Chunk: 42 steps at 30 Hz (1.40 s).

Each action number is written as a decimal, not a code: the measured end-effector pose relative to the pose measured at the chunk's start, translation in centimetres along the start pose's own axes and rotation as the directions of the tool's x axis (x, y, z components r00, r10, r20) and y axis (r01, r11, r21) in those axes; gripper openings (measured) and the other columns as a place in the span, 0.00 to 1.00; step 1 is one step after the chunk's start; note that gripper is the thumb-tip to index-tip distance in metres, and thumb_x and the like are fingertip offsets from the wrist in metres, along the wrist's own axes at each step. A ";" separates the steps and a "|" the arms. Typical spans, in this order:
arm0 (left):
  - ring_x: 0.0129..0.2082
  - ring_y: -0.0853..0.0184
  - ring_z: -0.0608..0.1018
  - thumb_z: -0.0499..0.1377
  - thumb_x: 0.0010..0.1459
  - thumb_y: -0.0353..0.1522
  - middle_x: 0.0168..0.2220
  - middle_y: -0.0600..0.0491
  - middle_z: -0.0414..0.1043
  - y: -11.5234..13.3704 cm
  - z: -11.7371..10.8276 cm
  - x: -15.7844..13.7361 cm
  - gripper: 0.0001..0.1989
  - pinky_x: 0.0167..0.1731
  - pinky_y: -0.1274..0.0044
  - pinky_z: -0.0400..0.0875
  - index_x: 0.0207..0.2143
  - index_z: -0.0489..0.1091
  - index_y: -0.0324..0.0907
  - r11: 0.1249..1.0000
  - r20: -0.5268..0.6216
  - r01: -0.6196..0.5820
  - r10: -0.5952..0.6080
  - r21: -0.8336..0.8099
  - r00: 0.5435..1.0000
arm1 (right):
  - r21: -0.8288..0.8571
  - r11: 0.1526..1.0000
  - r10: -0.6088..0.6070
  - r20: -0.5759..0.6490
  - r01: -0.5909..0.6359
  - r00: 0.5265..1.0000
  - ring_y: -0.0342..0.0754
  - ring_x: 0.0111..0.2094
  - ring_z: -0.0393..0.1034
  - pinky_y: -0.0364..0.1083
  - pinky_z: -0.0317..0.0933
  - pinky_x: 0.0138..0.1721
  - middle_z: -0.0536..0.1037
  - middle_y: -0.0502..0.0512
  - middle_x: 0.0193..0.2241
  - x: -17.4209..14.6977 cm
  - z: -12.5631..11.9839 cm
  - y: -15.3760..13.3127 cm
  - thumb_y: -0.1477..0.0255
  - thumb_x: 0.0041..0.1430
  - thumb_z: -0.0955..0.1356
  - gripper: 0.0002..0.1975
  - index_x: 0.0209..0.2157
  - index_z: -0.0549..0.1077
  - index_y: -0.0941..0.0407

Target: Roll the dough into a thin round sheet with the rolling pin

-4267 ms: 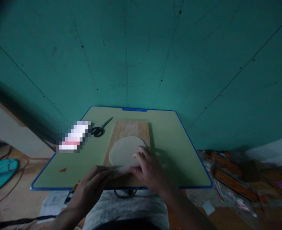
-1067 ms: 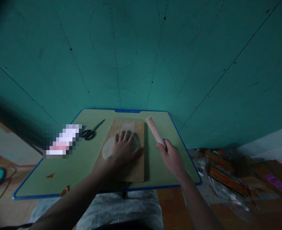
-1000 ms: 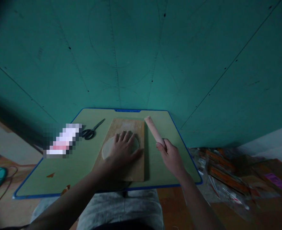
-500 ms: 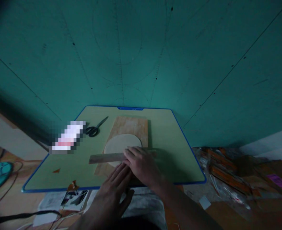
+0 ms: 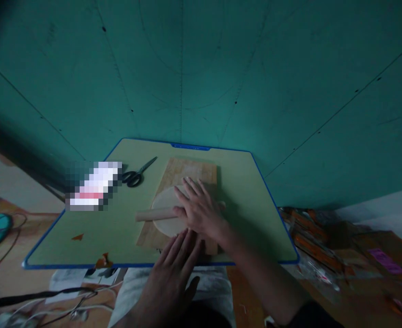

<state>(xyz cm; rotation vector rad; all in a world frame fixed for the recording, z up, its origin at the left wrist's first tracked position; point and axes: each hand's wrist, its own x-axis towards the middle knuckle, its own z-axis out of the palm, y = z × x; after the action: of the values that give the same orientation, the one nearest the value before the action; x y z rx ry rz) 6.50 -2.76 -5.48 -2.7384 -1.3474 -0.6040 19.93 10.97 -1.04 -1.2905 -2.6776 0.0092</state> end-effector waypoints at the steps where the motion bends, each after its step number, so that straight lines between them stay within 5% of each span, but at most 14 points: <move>1: 0.68 0.51 0.60 0.57 0.63 0.39 0.69 0.39 0.57 0.0 0.1 0.0 0.34 0.63 0.63 0.58 0.68 0.55 0.36 1.000 -0.008 0.004 -0.004 0.011 1.000 | -0.001 1.000 0.014 0.004 -0.014 1.000 0.59 0.71 0.46 0.62 0.41 0.70 0.56 0.66 0.69 1.0 0.1 0.5 0.59 0.70 0.60 0.29 0.66 0.62 0.58; 8: 0.69 0.52 0.59 0.58 0.62 0.35 0.69 0.41 0.56 0.1 0.0 0.0 0.33 0.63 0.63 0.59 0.67 0.56 0.38 1.000 0.013 0.029 -0.029 0.000 1.000 | 0.018 0.993 0.115 0.035 -0.115 0.993 0.61 0.72 0.41 0.63 0.36 0.70 0.52 0.66 0.70 5.2 0.5 2.5 0.55 0.70 0.59 0.32 0.67 0.60 0.59; 12: 0.69 0.52 0.58 0.58 0.60 0.32 0.70 0.42 0.55 0.0 0.0 0.1 0.33 0.64 0.62 0.58 0.67 0.57 0.39 0.998 0.035 0.040 -0.039 -0.037 0.999 | 0.050 0.998 0.033 0.072 -0.037 0.997 0.59 0.70 0.48 0.59 0.45 0.69 0.57 0.64 0.69 2.0 -0.3 0.4 0.56 0.70 0.60 0.29 0.64 0.66 0.58; 18: 0.67 0.51 0.63 0.59 0.59 0.34 0.67 0.43 0.62 0.0 0.3 0.1 0.33 0.64 0.61 0.58 0.67 0.58 0.40 0.993 0.043 0.059 -0.055 -0.101 0.998 | 0.186 0.981 -0.086 0.151 0.057 0.985 0.53 0.68 0.55 0.57 0.52 0.67 0.64 0.60 0.66 -3.3 -2.5 -2.4 0.71 0.72 0.58 0.23 0.65 0.65 0.56; 24: 0.62 0.54 0.69 0.60 0.61 0.39 0.61 0.45 0.70 0.3 0.7 0.3 0.27 0.64 0.63 0.59 0.61 0.66 0.42 0.988 -0.041 0.079 -0.085 -0.132 0.996 | 0.259 0.964 0.037 0.114 -0.066 0.993 0.53 0.63 0.64 0.53 0.63 0.62 0.68 0.58 0.64 -1.7 -2.2 -3.8 0.68 0.71 0.61 0.18 0.57 0.75 0.52; 30: 0.62 0.58 0.69 0.56 0.64 0.37 0.62 0.48 0.69 0.4 0.4 0.3 0.26 0.64 0.66 0.56 0.63 0.63 0.42 0.985 0.017 0.078 -0.077 -0.152 0.997 | 0.077 0.995 -0.067 0.030 0.065 0.997 0.57 0.70 0.48 0.62 0.42 0.69 0.59 0.63 0.68 2.2 0.0 -4.5 0.63 0.71 0.61 0.24 0.64 0.66 0.56; 37: 0.69 0.51 0.57 0.55 0.62 0.32 0.70 0.39 0.54 0.4 0.7 -0.1 0.31 0.66 0.62 0.51 0.67 0.57 0.37 0.998 0.052 0.036 -0.033 -0.052 0.998 | 0.039 0.993 0.113 0.022 -0.114 0.993 0.59 0.70 0.47 0.62 0.36 0.70 0.59 0.68 0.68 7.6 0.6 -1.8 0.62 0.70 0.61 0.25 0.61 0.69 0.60; 42: 0.68 0.53 0.60 0.56 0.62 0.34 0.68 0.41 0.59 0.2 0.3 0.2 0.31 0.65 0.63 0.53 0.67 0.58 0.38 0.991 0.053 0.049 -0.043 -0.125 0.998 | 0.046 0.998 0.039 0.035 -0.041 0.999 0.59 0.70 0.48 0.62 0.40 0.69 0.59 0.66 0.68 4.9 0.4 -3.1 0.61 0.70 0.60 0.25 0.62 0.69 0.58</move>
<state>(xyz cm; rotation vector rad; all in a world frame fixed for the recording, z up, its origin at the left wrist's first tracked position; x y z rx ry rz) 6.88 -2.67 -5.64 -2.8466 -1.4352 -0.6497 14.48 12.82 -0.41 -1.3416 -2.6620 0.0992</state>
